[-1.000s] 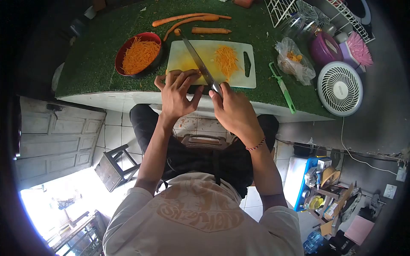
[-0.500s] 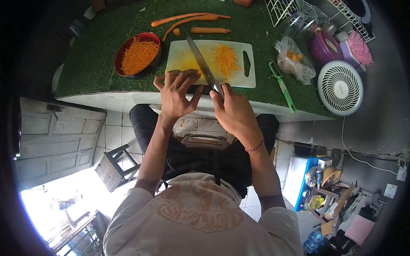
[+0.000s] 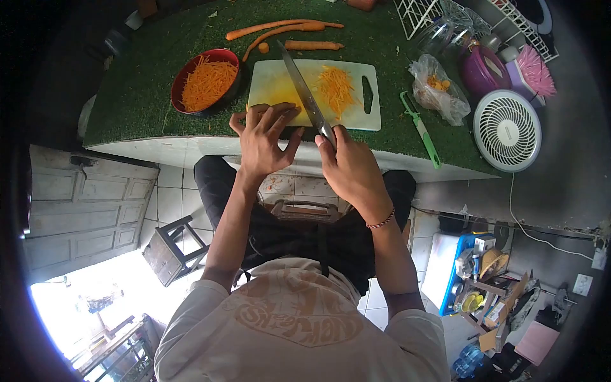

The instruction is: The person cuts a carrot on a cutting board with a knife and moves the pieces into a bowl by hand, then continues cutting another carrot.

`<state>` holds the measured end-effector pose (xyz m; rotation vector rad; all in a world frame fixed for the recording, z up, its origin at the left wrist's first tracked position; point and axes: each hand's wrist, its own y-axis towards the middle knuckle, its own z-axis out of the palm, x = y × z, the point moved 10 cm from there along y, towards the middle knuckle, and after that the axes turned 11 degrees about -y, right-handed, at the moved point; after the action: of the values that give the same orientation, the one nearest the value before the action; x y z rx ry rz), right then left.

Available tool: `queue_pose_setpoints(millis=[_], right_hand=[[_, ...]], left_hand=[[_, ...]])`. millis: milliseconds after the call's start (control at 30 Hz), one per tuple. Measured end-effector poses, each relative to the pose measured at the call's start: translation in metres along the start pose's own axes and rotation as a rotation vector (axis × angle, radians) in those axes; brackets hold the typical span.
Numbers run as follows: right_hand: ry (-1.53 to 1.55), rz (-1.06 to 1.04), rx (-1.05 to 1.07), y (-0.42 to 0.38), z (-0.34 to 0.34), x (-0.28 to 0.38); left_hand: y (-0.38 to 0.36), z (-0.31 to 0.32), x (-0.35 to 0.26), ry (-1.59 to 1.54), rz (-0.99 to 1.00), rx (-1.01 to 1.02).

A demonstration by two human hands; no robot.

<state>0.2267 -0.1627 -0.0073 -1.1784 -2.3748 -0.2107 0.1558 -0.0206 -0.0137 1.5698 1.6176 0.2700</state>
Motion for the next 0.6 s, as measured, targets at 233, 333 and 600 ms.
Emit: queue_pose_setpoints(millis=[233,333,600], right_hand=[[0.003,-0.042,-0.046,-0.0038,0.0020,0.0049],[-0.021,-0.056,-0.069,-0.0047,0.0037,0.0035],[-0.121,-0.031,-0.032,-0.0056,0.0042,0.0089]], left_hand=[[-0.0006,-0.0002,0.0006,-0.013,0.004,-0.012],[-0.0006,-0.0013,-0.0004,-0.016,0.015,-0.024],[-0.0010,-0.0005,0.0004,-0.021,0.011,-0.024]])
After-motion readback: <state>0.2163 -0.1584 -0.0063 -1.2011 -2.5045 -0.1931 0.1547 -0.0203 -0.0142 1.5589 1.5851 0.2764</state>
